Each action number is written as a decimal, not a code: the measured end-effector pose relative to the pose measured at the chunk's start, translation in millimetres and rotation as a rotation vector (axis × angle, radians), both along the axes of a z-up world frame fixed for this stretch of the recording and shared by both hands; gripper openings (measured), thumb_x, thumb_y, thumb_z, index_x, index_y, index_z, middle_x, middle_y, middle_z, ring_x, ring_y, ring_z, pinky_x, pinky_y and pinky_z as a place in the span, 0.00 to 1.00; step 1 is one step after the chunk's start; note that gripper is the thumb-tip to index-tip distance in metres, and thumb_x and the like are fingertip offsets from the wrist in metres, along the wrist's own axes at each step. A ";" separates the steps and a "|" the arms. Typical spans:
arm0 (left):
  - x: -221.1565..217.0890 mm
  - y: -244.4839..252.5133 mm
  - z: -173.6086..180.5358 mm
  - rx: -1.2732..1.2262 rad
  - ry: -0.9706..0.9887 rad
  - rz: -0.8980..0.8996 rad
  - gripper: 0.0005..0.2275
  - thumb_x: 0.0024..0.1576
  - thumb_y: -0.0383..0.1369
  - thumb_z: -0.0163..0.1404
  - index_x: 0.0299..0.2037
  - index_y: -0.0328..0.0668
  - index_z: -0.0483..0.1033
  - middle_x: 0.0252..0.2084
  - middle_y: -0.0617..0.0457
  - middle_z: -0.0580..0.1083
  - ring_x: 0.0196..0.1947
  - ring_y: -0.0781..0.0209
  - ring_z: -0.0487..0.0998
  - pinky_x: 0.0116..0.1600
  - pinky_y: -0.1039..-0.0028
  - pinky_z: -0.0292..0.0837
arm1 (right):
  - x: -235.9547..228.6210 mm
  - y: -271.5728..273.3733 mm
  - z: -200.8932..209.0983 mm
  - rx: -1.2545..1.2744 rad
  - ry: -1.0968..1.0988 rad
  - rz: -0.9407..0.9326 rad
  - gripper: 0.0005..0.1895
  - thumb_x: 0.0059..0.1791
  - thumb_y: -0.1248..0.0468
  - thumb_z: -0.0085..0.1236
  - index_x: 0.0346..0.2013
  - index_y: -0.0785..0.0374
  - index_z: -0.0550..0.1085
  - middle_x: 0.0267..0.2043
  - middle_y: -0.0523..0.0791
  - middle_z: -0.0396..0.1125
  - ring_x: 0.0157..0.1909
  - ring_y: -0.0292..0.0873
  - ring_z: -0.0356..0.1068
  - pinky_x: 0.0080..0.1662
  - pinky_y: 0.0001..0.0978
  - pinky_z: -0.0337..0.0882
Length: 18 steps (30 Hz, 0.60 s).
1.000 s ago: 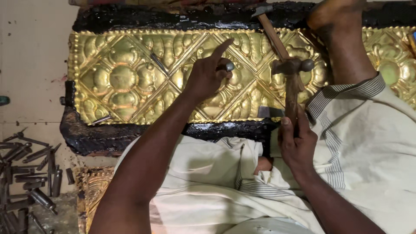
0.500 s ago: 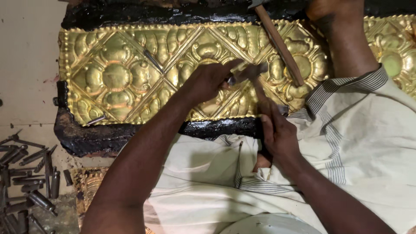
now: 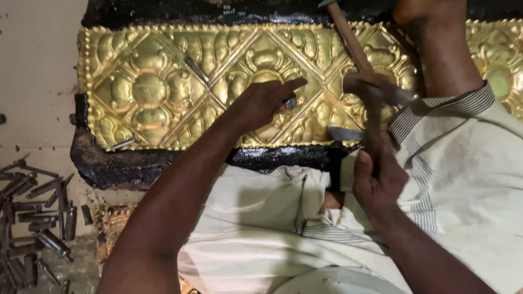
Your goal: The person is sitting on the floor and using a hammer and a metal punch to create a decorative floral pattern on a gold-colored metal sheet. The sheet is placed on a dark, padded surface to absorb the impact.
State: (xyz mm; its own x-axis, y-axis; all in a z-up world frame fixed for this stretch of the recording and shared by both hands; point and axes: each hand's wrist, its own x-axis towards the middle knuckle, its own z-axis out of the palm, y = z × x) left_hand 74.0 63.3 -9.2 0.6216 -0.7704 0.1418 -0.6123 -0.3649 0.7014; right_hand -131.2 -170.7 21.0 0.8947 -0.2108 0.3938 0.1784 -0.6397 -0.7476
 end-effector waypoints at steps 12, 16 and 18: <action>21.5 16.7 17.2 -0.494 0.259 0.511 0.21 0.62 0.21 0.55 0.66 0.45 0.70 0.46 0.51 0.79 0.46 0.63 0.83 0.54 0.72 0.84 | 13.7 -13.1 12.3 0.227 0.241 -0.086 0.25 0.61 0.56 0.48 0.70 0.63 0.61 0.28 0.42 0.67 0.24 0.33 0.66 0.28 0.30 0.68; 45.2 30.9 17.7 -0.664 0.535 0.774 0.13 0.60 0.19 0.57 0.54 0.34 0.78 0.44 0.48 0.77 0.38 0.63 0.82 0.44 0.73 0.85 | 38.7 -26.1 11.3 0.518 0.054 -0.169 0.17 0.63 0.60 0.49 0.64 0.64 0.64 0.28 0.43 0.64 0.24 0.34 0.62 0.27 0.30 0.65; 42.3 30.3 12.2 -0.554 0.680 0.963 0.12 0.58 0.20 0.56 0.51 0.33 0.77 0.42 0.47 0.77 0.32 0.63 0.82 0.34 0.74 0.81 | 50.7 -27.1 4.9 0.733 -0.082 -0.134 0.15 0.62 0.61 0.50 0.60 0.63 0.59 0.29 0.41 0.65 0.24 0.32 0.62 0.28 0.28 0.68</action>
State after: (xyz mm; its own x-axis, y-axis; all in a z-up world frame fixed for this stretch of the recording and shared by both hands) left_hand 116.3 93.6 3.1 0.9609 0.0813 -0.2648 0.2672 -0.0201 0.9634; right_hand -80.5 -197.8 25.9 0.8169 -0.5496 0.1747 0.2072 -0.0029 -0.9783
